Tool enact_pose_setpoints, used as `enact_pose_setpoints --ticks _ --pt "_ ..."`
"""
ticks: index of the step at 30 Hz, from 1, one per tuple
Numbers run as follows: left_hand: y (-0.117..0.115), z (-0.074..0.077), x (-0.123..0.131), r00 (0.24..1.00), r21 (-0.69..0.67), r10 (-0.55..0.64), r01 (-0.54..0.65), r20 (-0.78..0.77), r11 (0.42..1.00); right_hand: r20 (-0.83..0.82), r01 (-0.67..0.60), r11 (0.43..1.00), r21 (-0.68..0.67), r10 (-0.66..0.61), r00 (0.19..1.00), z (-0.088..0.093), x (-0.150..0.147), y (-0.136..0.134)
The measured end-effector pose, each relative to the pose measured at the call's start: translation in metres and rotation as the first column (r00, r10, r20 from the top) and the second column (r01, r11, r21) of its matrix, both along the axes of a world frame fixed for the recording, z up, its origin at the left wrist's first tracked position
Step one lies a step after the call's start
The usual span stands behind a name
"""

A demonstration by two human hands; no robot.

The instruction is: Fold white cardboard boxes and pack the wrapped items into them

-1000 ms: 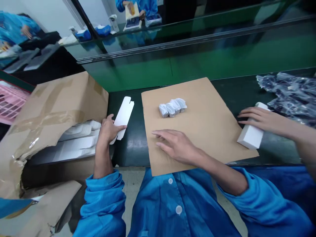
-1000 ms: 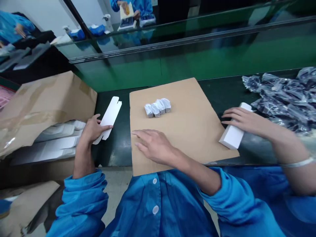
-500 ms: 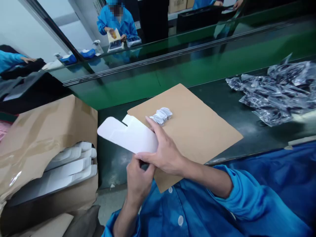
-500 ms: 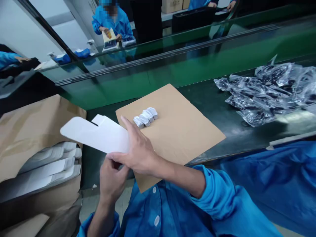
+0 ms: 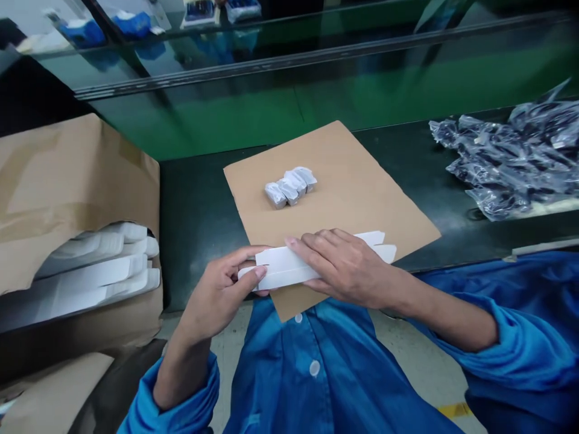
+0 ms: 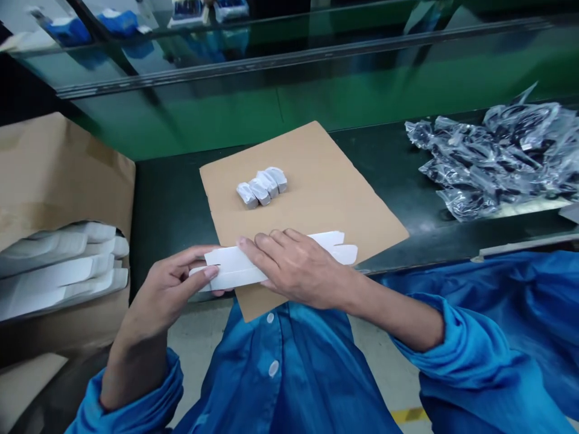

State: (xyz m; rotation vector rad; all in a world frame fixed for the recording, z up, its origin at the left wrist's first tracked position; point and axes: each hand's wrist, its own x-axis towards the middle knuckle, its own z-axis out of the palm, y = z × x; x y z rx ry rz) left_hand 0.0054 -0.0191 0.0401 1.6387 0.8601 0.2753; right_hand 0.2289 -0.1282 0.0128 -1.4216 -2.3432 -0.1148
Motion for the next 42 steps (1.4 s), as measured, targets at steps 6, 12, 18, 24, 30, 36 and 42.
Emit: enact_pose_setpoints --ticks 6,12,18,24,30,36,42 --pt "0.000 -0.016 0.011 0.994 0.195 0.099 -0.088 -0.050 0.977 0.055 -0.001 0.998 0.060 -0.002 0.998 -0.002 -0.004 -0.006" --pt "0.003 -0.015 0.001 0.968 0.066 0.203 -0.214 0.146 0.975 -0.081 0.156 0.987 0.042 -0.152 0.985 -0.008 0.005 -0.002" --pt "-0.049 -0.040 0.035 0.828 0.286 0.233 -0.418 0.510 0.862 -0.214 0.459 0.875 0.155 -0.424 0.880 -0.026 -0.020 0.010" --pt "-0.047 -0.056 0.058 0.855 0.316 0.410 -0.503 0.317 0.804 -0.496 0.090 0.973 -0.214 -0.187 0.848 -0.010 -0.037 -0.003" --pt "-0.026 -0.047 0.045 0.942 0.574 0.214 -0.328 0.258 0.750 -0.821 0.040 0.972 -0.233 -0.218 0.527 0.003 -0.015 0.019" --pt "-0.023 -0.044 0.041 0.969 0.610 0.126 -0.234 0.215 0.757 -0.920 0.022 0.956 -0.294 -0.289 0.263 0.006 -0.001 0.036" --pt "-0.023 -0.045 0.045 0.991 0.650 0.068 -0.127 0.115 0.749 -0.905 -0.375 0.830 -0.413 -0.420 0.067 0.007 0.011 0.058"
